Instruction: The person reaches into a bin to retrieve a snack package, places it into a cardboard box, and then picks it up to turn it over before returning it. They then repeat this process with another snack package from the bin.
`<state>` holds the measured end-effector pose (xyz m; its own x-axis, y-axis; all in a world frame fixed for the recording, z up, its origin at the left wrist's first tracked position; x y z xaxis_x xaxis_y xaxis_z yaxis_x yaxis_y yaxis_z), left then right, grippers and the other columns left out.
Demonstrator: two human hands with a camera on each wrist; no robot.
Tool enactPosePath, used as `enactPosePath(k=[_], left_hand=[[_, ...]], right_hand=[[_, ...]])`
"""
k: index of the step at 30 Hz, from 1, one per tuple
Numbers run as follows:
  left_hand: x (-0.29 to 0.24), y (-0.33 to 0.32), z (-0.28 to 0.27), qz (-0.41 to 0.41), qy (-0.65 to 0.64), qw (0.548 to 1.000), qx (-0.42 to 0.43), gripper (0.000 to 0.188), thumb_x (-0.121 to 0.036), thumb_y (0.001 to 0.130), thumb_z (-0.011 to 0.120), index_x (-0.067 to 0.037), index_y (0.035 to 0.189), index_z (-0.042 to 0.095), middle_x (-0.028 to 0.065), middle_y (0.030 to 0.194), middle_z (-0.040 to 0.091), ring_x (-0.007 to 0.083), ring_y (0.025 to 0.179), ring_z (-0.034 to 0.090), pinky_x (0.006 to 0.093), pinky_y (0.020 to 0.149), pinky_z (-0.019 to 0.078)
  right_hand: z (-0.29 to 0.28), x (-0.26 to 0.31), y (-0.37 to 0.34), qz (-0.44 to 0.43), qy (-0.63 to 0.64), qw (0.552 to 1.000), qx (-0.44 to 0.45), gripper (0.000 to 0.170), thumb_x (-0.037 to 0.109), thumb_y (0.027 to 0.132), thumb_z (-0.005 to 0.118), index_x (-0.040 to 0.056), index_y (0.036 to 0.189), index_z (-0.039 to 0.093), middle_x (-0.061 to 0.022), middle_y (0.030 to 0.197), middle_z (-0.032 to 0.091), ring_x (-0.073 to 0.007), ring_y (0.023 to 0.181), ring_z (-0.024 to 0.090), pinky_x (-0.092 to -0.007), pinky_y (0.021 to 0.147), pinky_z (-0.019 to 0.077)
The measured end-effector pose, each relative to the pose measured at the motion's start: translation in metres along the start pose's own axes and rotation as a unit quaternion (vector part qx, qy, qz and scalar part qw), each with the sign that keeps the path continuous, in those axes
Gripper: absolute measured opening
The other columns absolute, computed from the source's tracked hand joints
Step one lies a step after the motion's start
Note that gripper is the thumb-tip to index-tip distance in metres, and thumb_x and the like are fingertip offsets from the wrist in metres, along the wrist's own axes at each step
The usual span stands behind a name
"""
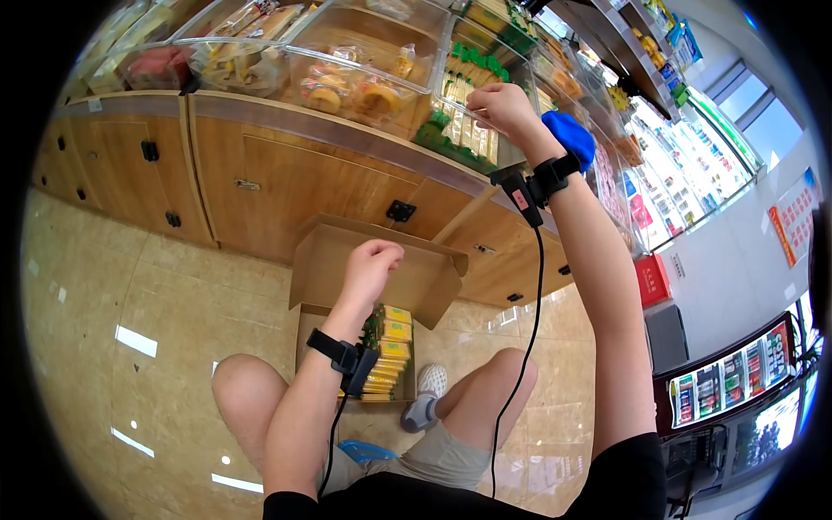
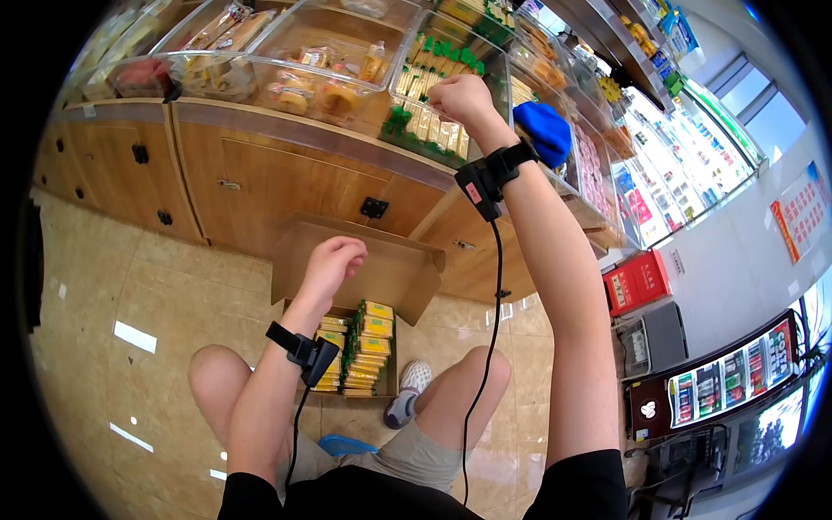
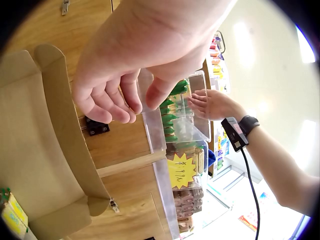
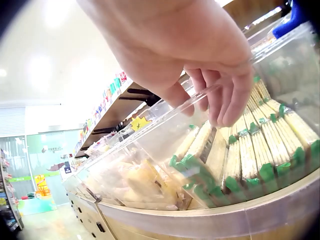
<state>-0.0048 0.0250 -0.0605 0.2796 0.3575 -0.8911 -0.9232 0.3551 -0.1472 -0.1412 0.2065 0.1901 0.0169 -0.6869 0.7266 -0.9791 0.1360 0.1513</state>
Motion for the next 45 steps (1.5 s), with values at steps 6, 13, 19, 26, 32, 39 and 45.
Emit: enactPosePath(k=[6, 13, 19, 26, 32, 39, 45], left_hand=[[0.004, 0.000, 0.000, -0.004, 0.008, 1.000, -0.002, 0.011, -0.017, 0.084, 0.057, -0.008, 0.086, 0.063, -0.0016, 0.083, 0.063, 0.0073, 0.076, 0.055, 0.0223, 0.067, 0.0425], [0.010, 0.002, -0.002, -0.001, 0.020, 1.000, -0.006, 0.012, -0.017, 0.085, 0.055, -0.009, 0.086, 0.064, -0.0018, 0.083, 0.063, 0.0067, 0.076, 0.055, 0.0215, 0.065, 0.0423], [0.013, 0.003, -0.004, -0.007, 0.028, 1.000, -0.003, 0.012, -0.017, 0.085, 0.055, -0.009, 0.087, 0.064, -0.0022, 0.083, 0.063, 0.0058, 0.075, 0.054, 0.0206, 0.064, 0.0420], [0.016, 0.003, -0.004, -0.019, 0.042, 0.999, -0.014, 0.012, -0.018, 0.085, 0.056, -0.009, 0.087, 0.063, -0.0024, 0.083, 0.063, 0.0056, 0.075, 0.054, 0.0206, 0.065, 0.0421], [0.021, 0.006, -0.009, -0.022, 0.052, 0.998, -0.021, 0.012, -0.019, 0.085, 0.056, -0.009, 0.088, 0.063, -0.0024, 0.083, 0.063, 0.0056, 0.075, 0.054, 0.0209, 0.066, 0.0423], [0.026, 0.008, -0.013, -0.031, 0.073, 0.996, -0.031, 0.013, -0.019, 0.086, 0.055, -0.009, 0.089, 0.063, -0.0022, 0.084, 0.063, 0.0056, 0.075, 0.054, 0.0214, 0.066, 0.0425], [0.035, 0.012, -0.018, -0.048, 0.081, 0.994, -0.047, 0.012, -0.018, 0.085, 0.056, -0.009, 0.089, 0.062, -0.0011, 0.084, 0.064, 0.0060, 0.075, 0.055, 0.0213, 0.065, 0.0427]], right_hand=[[-0.020, -0.001, -0.012, -0.045, 0.034, 0.991, -0.123, 0.022, 0.017, 0.078, 0.064, -0.0024, 0.088, 0.062, -0.0053, 0.076, 0.062, -0.0114, 0.064, 0.054, -0.0246, 0.060, 0.0461], [-0.036, 0.002, -0.041, -0.095, 0.081, 0.966, -0.227, 0.022, 0.020, 0.081, 0.066, -0.0006, 0.087, 0.061, 0.0013, 0.068, 0.054, -0.0048, 0.055, 0.043, -0.0214, 0.047, 0.0323], [-0.035, -0.002, -0.072, -0.134, 0.210, 0.936, -0.250, 0.020, 0.021, 0.082, 0.067, 0.0052, 0.075, 0.056, 0.0059, 0.061, 0.042, -0.0034, 0.050, 0.034, -0.0208, 0.044, 0.0259], [-0.001, -0.022, -0.118, -0.066, 0.324, 0.930, -0.163, 0.015, 0.017, 0.084, 0.063, 0.0076, 0.076, 0.054, 0.0068, 0.061, 0.040, -0.0020, 0.049, 0.030, -0.0196, 0.044, 0.0218], [0.026, -0.059, -0.141, 0.009, 0.365, 0.922, -0.126, 0.015, 0.017, 0.085, 0.062, 0.0099, 0.075, 0.053, 0.0068, 0.063, 0.042, -0.0016, 0.051, 0.032, -0.0188, 0.045, 0.0233], [0.049, -0.109, -0.153, 0.068, 0.396, 0.909, -0.112, 0.015, 0.018, 0.085, 0.062, 0.0106, 0.076, 0.053, 0.0061, 0.066, 0.044, -0.0019, 0.053, 0.034, -0.0183, 0.046, 0.0265], [0.071, -0.151, -0.159, 0.114, 0.446, 0.883, -0.094, 0.016, 0.018, 0.083, 0.064, 0.0096, 0.076, 0.053, 0.0056, 0.066, 0.045, -0.0010, 0.052, 0.034, -0.0180, 0.044, 0.0257]])
Point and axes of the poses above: each hand's wrist, its own y-axis towards the middle knuckle, its own z-axis out of the palm, x = y × z, the point moved 6 cm from there along y, towards the middle knuckle
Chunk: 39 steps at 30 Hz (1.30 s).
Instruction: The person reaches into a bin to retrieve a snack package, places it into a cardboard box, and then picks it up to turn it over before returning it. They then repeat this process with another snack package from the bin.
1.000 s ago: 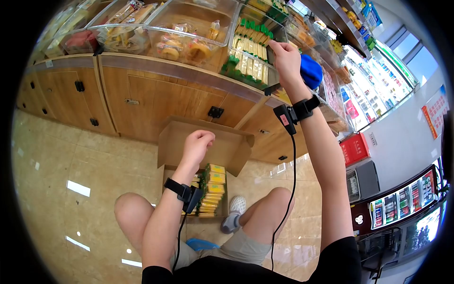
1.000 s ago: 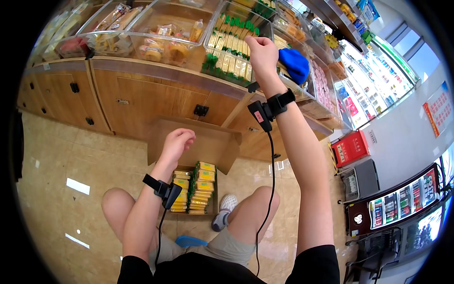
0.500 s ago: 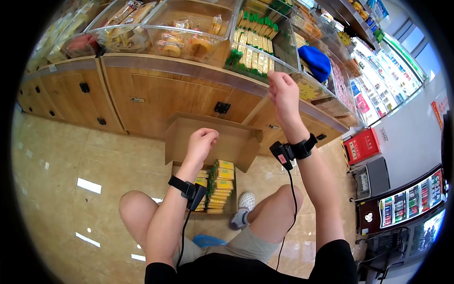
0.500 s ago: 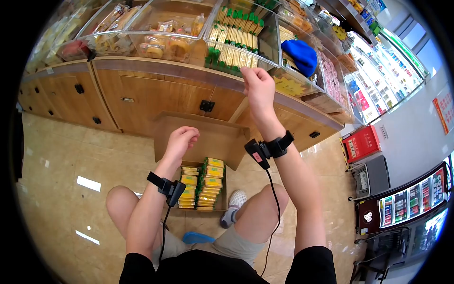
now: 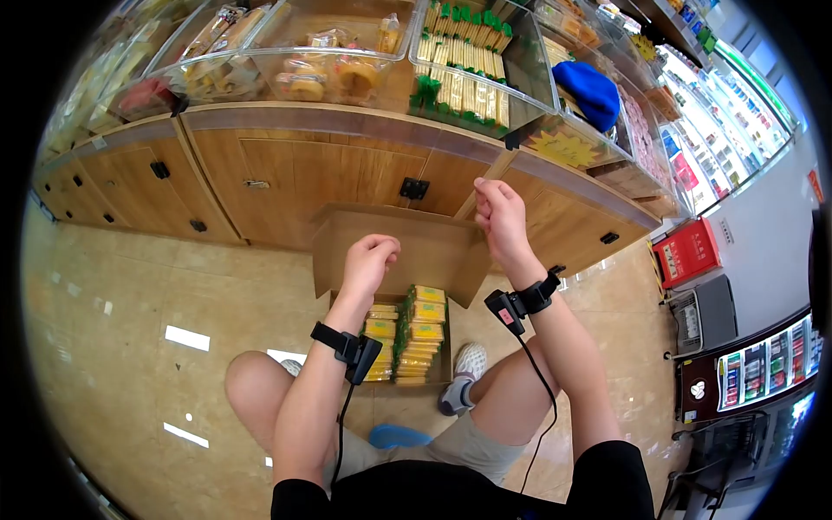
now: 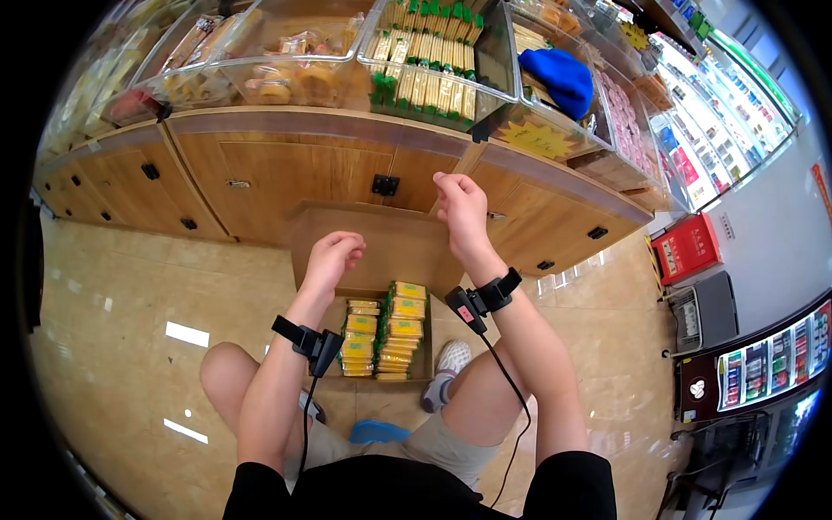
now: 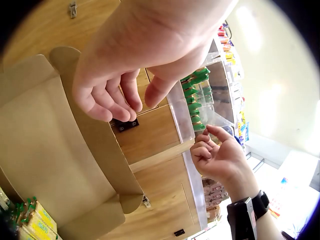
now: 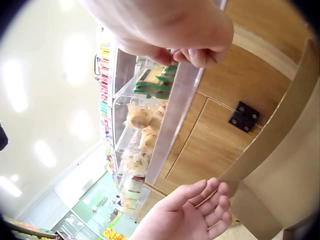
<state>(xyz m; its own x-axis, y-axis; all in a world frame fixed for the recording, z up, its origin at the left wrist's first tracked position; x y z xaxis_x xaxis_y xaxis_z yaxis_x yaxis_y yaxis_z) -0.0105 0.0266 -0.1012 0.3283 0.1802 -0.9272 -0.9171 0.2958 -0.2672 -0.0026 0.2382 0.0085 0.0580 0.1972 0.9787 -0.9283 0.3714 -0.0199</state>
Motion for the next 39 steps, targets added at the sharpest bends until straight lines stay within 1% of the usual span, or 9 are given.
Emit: enactPosePath(k=[6, 12, 15, 21, 24, 30, 33, 36, 39], left_hand=[[0.011, 0.005, -0.003, -0.010, -0.006, 1.000, -0.008, 0.011, -0.017, 0.084, 0.058, -0.008, 0.090, 0.062, 0.0004, 0.084, 0.064, 0.0068, 0.075, 0.057, 0.0215, 0.063, 0.0434], [0.024, 0.013, -0.004, -0.017, 0.012, 1.000, -0.010, 0.013, -0.018, 0.085, 0.058, -0.008, 0.091, 0.061, 0.0004, 0.085, 0.064, 0.0072, 0.076, 0.057, 0.0218, 0.064, 0.0437], [0.024, 0.011, -0.001, -0.015, -0.003, 0.999, -0.037, 0.010, -0.013, 0.081, 0.058, -0.005, 0.083, 0.063, 0.0001, 0.078, 0.062, 0.0073, 0.071, 0.055, 0.0216, 0.061, 0.0414], [0.034, 0.015, -0.005, -0.036, 0.006, 0.998, -0.049, 0.010, -0.013, 0.080, 0.058, -0.005, 0.083, 0.064, 0.0000, 0.078, 0.062, 0.0064, 0.071, 0.055, 0.0204, 0.060, 0.0412], [0.042, 0.019, -0.011, -0.039, 0.040, 0.998, -0.029, 0.014, -0.019, 0.085, 0.058, -0.008, 0.094, 0.061, 0.0007, 0.086, 0.064, 0.0081, 0.077, 0.058, 0.0231, 0.067, 0.0443], [0.055, 0.023, -0.023, -0.058, 0.048, 0.996, -0.052, 0.014, -0.019, 0.084, 0.058, -0.008, 0.092, 0.059, 0.0005, 0.086, 0.064, 0.0080, 0.076, 0.058, 0.0226, 0.065, 0.0435], [0.061, 0.025, -0.028, -0.055, 0.035, 0.996, -0.066, 0.011, -0.018, 0.083, 0.059, -0.009, 0.088, 0.059, 0.0001, 0.081, 0.063, 0.0081, 0.071, 0.057, 0.0221, 0.060, 0.0428], [0.066, 0.029, -0.036, -0.049, 0.045, 0.994, -0.083, 0.009, -0.015, 0.079, 0.059, -0.006, 0.078, 0.061, 0.0002, 0.071, 0.060, 0.0073, 0.062, 0.054, 0.0218, 0.052, 0.0399], [0.082, 0.039, -0.047, -0.086, 0.035, 0.991, -0.093, 0.011, -0.017, 0.078, 0.060, -0.007, 0.075, 0.060, 0.0010, 0.068, 0.059, 0.0084, 0.058, 0.053, 0.0230, 0.048, 0.0390]], right_hand=[[-0.021, -0.020, 0.010, 0.032, 0.002, 0.999, 0.018, 0.016, 0.018, 0.083, 0.064, 0.0104, 0.076, 0.053, 0.0054, 0.066, 0.046, -0.0015, 0.051, 0.034, -0.0181, 0.044, 0.0260], [-0.037, -0.032, 0.012, 0.060, 0.011, 0.998, 0.015, 0.017, 0.018, 0.083, 0.064, 0.0105, 0.074, 0.052, 0.0052, 0.066, 0.045, -0.0019, 0.051, 0.034, -0.0188, 0.044, 0.0257], [-0.041, -0.040, 0.012, 0.071, 0.002, 0.997, 0.027, 0.017, 0.018, 0.084, 0.063, 0.0102, 0.074, 0.052, 0.0051, 0.066, 0.045, -0.0023, 0.052, 0.034, -0.0188, 0.045, 0.0263], [-0.048, -0.054, 0.015, 0.089, -0.044, 0.995, 0.027, 0.018, 0.017, 0.084, 0.062, 0.0097, 0.071, 0.051, 0.0042, 0.066, 0.046, -0.0039, 0.055, 0.036, -0.0195, 0.046, 0.0293], [-0.050, -0.060, 0.016, 0.088, -0.067, 0.994, 0.023, 0.019, 0.018, 0.083, 0.063, 0.0097, 0.071, 0.052, 0.0043, 0.065, 0.045, -0.0039, 0.055, 0.037, -0.0195, 0.046, 0.0300], [-0.053, -0.072, 0.022, 0.091, -0.114, 0.989, 0.021, 0.020, 0.021, 0.083, 0.063, 0.0093, 0.071, 0.053, 0.0034, 0.065, 0.046, -0.0051, 0.054, 0.040, -0.0200, 0.047, 0.0330], [-0.052, -0.077, 0.023, 0.098, -0.132, 0.986, 0.030, 0.020, 0.022, 0.083, 0.063, 0.0087, 0.071, 0.053, 0.0028, 0.064, 0.047, -0.0059, 0.052, 0.041, -0.0209, 0.046, 0.0338], [-0.050, -0.085, 0.025, 0.086, -0.159, 0.983, 0.043, 0.022, 0.024, 0.082, 0.064, 0.0082, 0.071, 0.053, 0.0023, 0.064, 0.048, -0.0063, 0.051, 0.041, -0.0216, 0.045, 0.0340], [-0.047, -0.097, 0.029, 0.069, -0.171, 0.981, 0.055, 0.020, 0.022, 0.080, 0.064, 0.0054, 0.072, 0.057, 0.0014, 0.062, 0.052, -0.0070, 0.049, 0.044, -0.0229, 0.044, 0.0360]])
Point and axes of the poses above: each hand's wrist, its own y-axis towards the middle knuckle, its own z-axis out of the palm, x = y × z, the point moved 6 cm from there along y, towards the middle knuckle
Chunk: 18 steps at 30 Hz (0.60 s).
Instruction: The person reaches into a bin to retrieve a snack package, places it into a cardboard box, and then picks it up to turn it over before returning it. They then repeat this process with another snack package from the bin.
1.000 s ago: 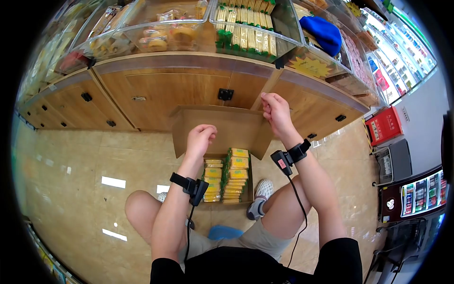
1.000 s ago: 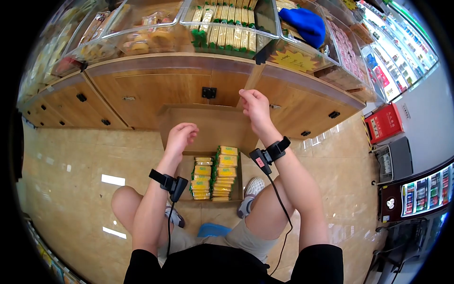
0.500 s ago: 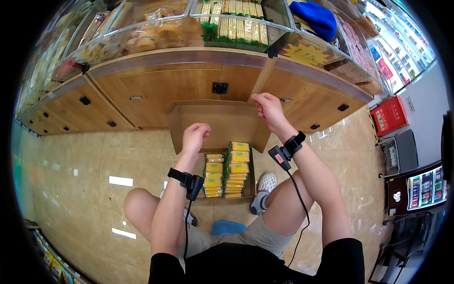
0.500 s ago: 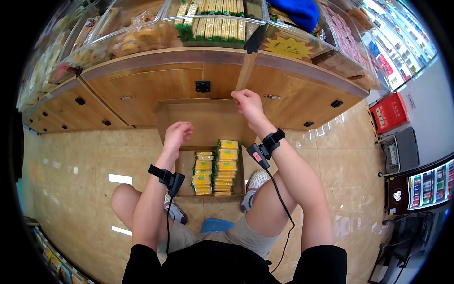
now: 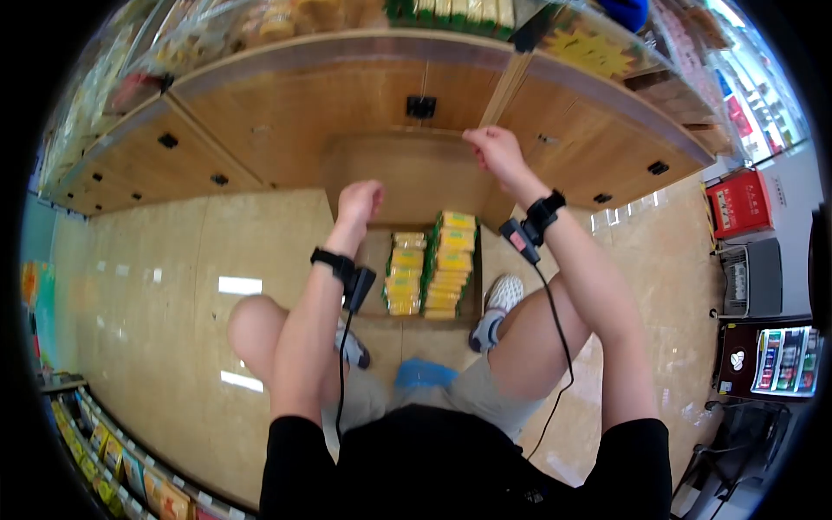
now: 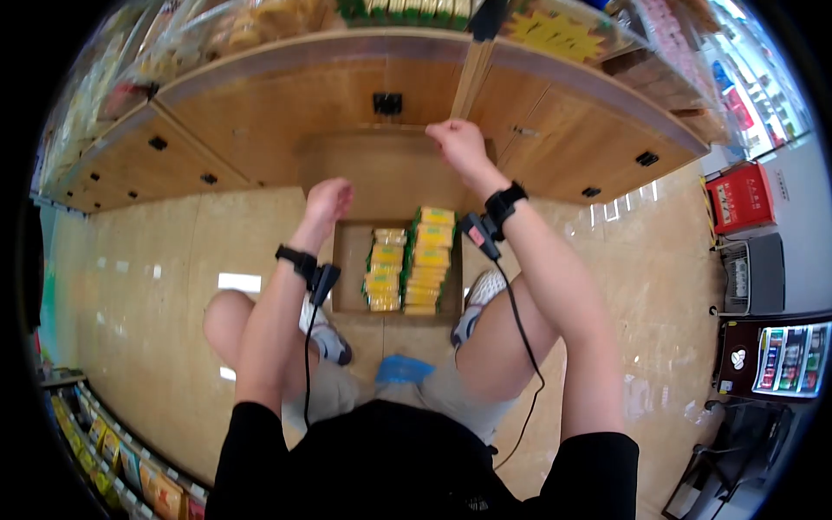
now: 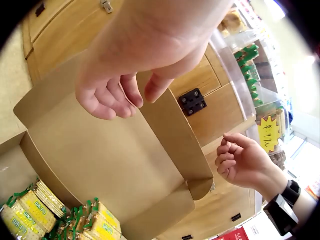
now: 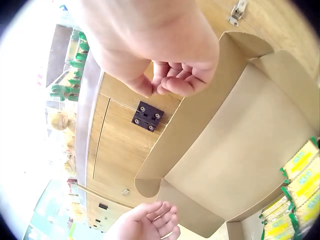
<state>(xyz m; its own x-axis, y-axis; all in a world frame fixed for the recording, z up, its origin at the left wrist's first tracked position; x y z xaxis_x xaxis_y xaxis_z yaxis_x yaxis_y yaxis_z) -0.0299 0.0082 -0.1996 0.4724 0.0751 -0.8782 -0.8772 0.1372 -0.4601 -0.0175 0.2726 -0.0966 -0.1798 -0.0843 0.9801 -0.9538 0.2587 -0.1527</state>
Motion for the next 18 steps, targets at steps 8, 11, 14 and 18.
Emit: enactPosePath(k=[8, 11, 14, 18], left_hand=[[0.021, 0.019, -0.025, -0.068, 0.054, 0.995, -0.047, 0.016, -0.027, 0.080, 0.060, -0.012, 0.088, 0.060, -0.0032, 0.085, 0.062, 0.0074, 0.073, 0.055, 0.0257, 0.063, 0.0436], [0.041, 0.026, -0.032, -0.078, 0.039, 0.993, -0.080, 0.014, -0.025, 0.078, 0.060, -0.011, 0.082, 0.059, -0.0022, 0.078, 0.060, 0.0085, 0.068, 0.053, 0.0257, 0.057, 0.0410], [0.069, 0.028, -0.038, -0.089, 0.025, 0.988, -0.121, 0.015, -0.021, 0.077, 0.060, -0.008, 0.069, 0.057, 0.0002, 0.065, 0.056, 0.0108, 0.055, 0.050, 0.0264, 0.044, 0.0356], [0.125, 0.043, -0.046, -0.154, 0.037, 0.979, -0.131, 0.015, -0.025, 0.076, 0.060, -0.011, 0.072, 0.058, -0.0002, 0.071, 0.056, 0.0126, 0.060, 0.046, 0.0344, 0.054, 0.0345]], right_hand=[[0.014, -0.007, 0.004, 0.025, -0.018, 0.999, 0.043, 0.021, 0.024, 0.083, 0.064, 0.0061, 0.076, 0.054, 0.0020, 0.065, 0.048, -0.0066, 0.051, 0.043, -0.0207, 0.048, 0.0366], [0.015, -0.009, 0.005, 0.031, -0.026, 0.998, 0.048, 0.022, 0.025, 0.083, 0.064, 0.0062, 0.077, 0.054, 0.0020, 0.066, 0.049, -0.0064, 0.052, 0.043, -0.0206, 0.049, 0.0369], [0.016, -0.010, 0.004, 0.036, -0.025, 0.998, 0.047, 0.021, 0.024, 0.081, 0.065, 0.0065, 0.076, 0.055, 0.0019, 0.065, 0.050, -0.0063, 0.052, 0.043, -0.0212, 0.048, 0.0371], [0.014, -0.015, 0.006, 0.039, -0.035, 0.997, 0.052, 0.021, 0.025, 0.081, 0.064, 0.0072, 0.075, 0.055, 0.0023, 0.065, 0.050, -0.0059, 0.053, 0.043, -0.0212, 0.049, 0.0377]])
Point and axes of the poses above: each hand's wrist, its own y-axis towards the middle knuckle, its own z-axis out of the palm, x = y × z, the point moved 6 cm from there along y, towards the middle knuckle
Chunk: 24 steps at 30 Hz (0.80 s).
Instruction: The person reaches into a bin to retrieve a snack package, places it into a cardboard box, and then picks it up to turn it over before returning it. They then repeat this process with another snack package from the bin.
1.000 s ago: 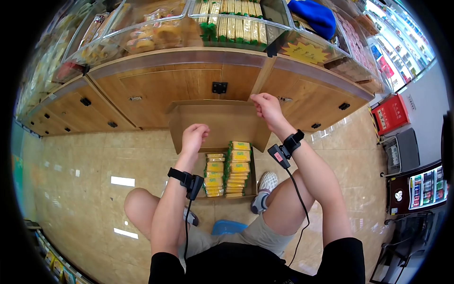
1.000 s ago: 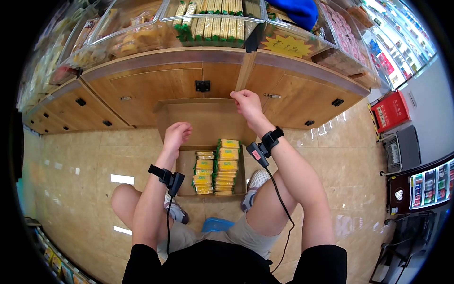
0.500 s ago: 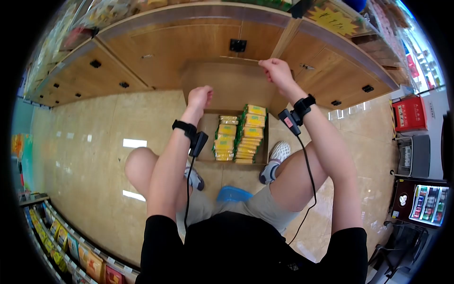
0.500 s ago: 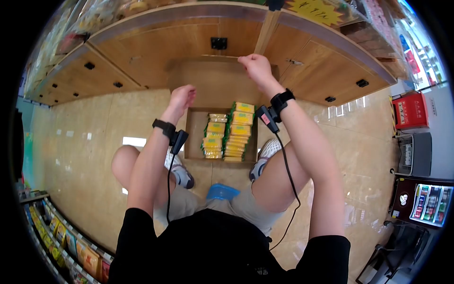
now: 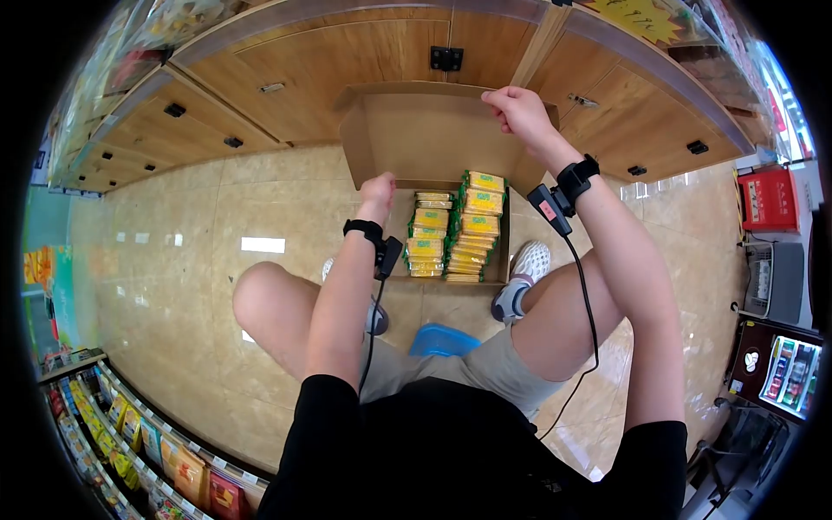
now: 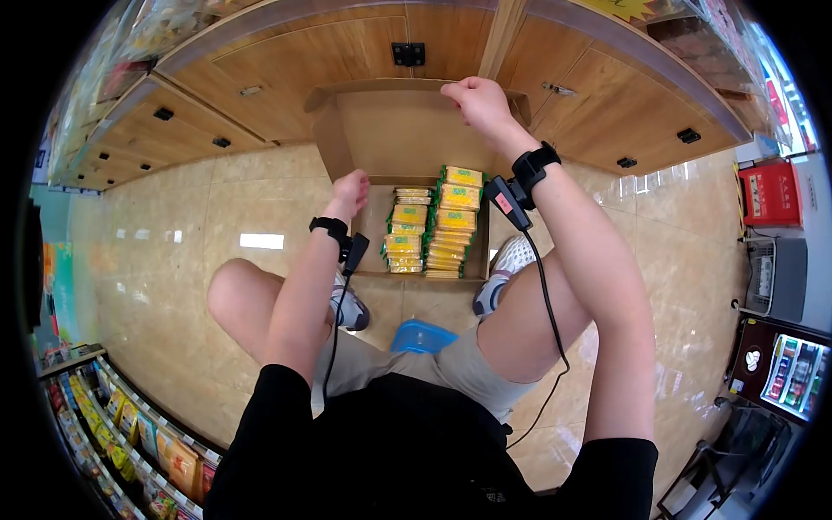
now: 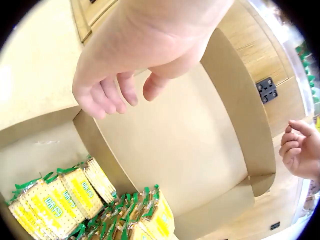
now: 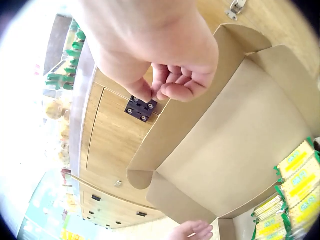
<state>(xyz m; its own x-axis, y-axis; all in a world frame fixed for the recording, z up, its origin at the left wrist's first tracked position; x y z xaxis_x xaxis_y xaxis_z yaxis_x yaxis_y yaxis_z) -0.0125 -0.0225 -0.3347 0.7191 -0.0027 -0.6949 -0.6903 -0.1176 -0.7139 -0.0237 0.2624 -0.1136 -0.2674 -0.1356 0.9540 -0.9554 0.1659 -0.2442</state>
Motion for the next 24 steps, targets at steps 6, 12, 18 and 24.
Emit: enactPosePath(k=[6, 12, 18, 24], left_hand=[[0.096, 0.086, -0.005, -0.046, 0.063, 0.997, -0.021, 0.027, -0.035, 0.079, 0.059, -0.017, 0.098, 0.061, -0.0019, 0.092, 0.056, 0.0147, 0.085, 0.045, 0.0437, 0.084, 0.0357], [0.114, 0.058, 0.004, -0.095, 0.082, 0.989, 0.076, 0.039, -0.038, 0.079, 0.058, -0.013, 0.109, 0.056, 0.0019, 0.103, 0.051, 0.0189, 0.093, 0.044, 0.0470, 0.091, 0.0335], [0.112, 0.035, 0.017, -0.151, 0.128, 0.973, 0.118, 0.054, -0.040, 0.077, 0.059, -0.013, 0.123, 0.048, 0.0039, 0.119, 0.045, 0.0237, 0.104, 0.041, 0.0468, 0.093, 0.0326], [0.098, 0.018, 0.026, -0.096, 0.107, 0.988, 0.063, 0.045, -0.023, 0.075, 0.067, 0.008, 0.107, 0.060, 0.0176, 0.111, 0.060, 0.0275, 0.095, 0.059, 0.0397, 0.082, 0.0456]], right_hand=[[-0.007, -0.010, 0.001, 0.023, -0.018, 1.000, -0.002, 0.021, 0.026, 0.082, 0.064, 0.0078, 0.076, 0.055, 0.0030, 0.066, 0.049, -0.0054, 0.055, 0.044, -0.0207, 0.051, 0.0382], [-0.011, -0.020, 0.004, 0.047, -0.013, 0.999, -0.005, 0.021, 0.024, 0.082, 0.065, 0.0064, 0.075, 0.057, 0.0016, 0.065, 0.051, -0.0062, 0.054, 0.044, -0.0214, 0.050, 0.0388], [-0.011, -0.026, 0.007, 0.061, -0.023, 0.998, 0.000, 0.021, 0.024, 0.082, 0.065, 0.0056, 0.075, 0.057, 0.0012, 0.066, 0.053, -0.0066, 0.055, 0.045, -0.0213, 0.051, 0.0394], [-0.003, -0.028, 0.008, 0.071, -0.027, 0.997, 0.015, 0.021, 0.024, 0.083, 0.064, 0.0059, 0.075, 0.057, 0.0018, 0.067, 0.052, -0.0062, 0.056, 0.046, -0.0215, 0.051, 0.0394]])
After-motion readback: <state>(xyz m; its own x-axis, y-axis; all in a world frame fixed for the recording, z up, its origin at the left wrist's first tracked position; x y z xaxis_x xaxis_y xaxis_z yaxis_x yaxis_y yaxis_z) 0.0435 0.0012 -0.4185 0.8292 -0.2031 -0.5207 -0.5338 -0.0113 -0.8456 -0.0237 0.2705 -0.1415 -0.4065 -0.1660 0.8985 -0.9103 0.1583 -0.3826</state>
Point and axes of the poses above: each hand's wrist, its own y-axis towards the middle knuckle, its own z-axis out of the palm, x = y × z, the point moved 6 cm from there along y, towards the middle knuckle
